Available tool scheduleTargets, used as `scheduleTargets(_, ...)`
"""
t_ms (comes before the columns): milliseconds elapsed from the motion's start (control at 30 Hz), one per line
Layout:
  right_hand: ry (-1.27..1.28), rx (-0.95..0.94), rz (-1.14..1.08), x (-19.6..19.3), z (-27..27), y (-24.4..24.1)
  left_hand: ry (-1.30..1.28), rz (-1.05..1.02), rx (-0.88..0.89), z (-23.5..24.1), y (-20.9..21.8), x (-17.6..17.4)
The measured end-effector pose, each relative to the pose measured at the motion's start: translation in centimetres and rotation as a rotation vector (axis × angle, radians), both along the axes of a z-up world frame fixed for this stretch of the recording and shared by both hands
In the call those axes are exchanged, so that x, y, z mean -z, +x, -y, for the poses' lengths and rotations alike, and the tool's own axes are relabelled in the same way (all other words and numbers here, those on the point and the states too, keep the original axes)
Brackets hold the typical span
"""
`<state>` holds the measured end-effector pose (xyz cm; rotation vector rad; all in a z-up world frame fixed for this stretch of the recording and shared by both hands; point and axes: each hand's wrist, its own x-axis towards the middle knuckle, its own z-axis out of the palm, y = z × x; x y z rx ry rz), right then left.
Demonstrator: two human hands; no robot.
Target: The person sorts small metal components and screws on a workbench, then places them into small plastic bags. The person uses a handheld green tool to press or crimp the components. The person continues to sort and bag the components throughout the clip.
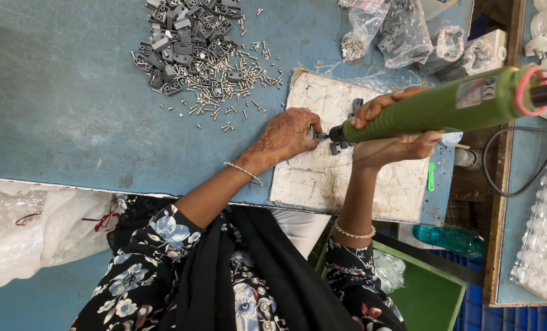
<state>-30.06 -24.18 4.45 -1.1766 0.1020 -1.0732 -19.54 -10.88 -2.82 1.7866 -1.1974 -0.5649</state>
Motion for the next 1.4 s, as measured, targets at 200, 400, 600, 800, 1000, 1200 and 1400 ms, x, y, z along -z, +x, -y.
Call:
scheduleTargets(200, 0.013, 0.004, 0.004, -0.3, -0.5, 0.0, 0.007, 0.000, -0.003, 0.0, -0.1, -0.2)
scheduleTargets(400, -0.137, 0.105, 0.014, -2.7, -0.2, 0.3, -0.007, 0.011, 0.005, 0.1, 0.0, -0.1)
scheduleTargets(600, -0.169, 0.143, 0.048, -4.9, -0.1, 0.2, -0.027, -0.019, 0.010, -0.2, 0.1, -1.0)
scheduleTargets(800, -0.135, 0.148, 0.025, -5.6, -0.7, 0.0, -0.024, -0.212, 0.090, 0.3, 0.1, -1.8)
scheduleTargets(1000, -0.133, 0.146, 0.040, -6.4, -0.9, -0.2, -0.153, -0.225, 0.078, 0.6, 0.0, -1.2)
scheduleTargets(1200, -0.172, 0.128, 0.041, -7.7, 0.1, -1.4, -0.290, -0.208, 0.191, 0.4, 0.5, -1.6)
scheduleTargets(1400, -0.283, -0.228, 0.123, -10.9, 3.7, -2.9, -0.294, -0.240, 0.262, -0.2, 0.6, -2.2)
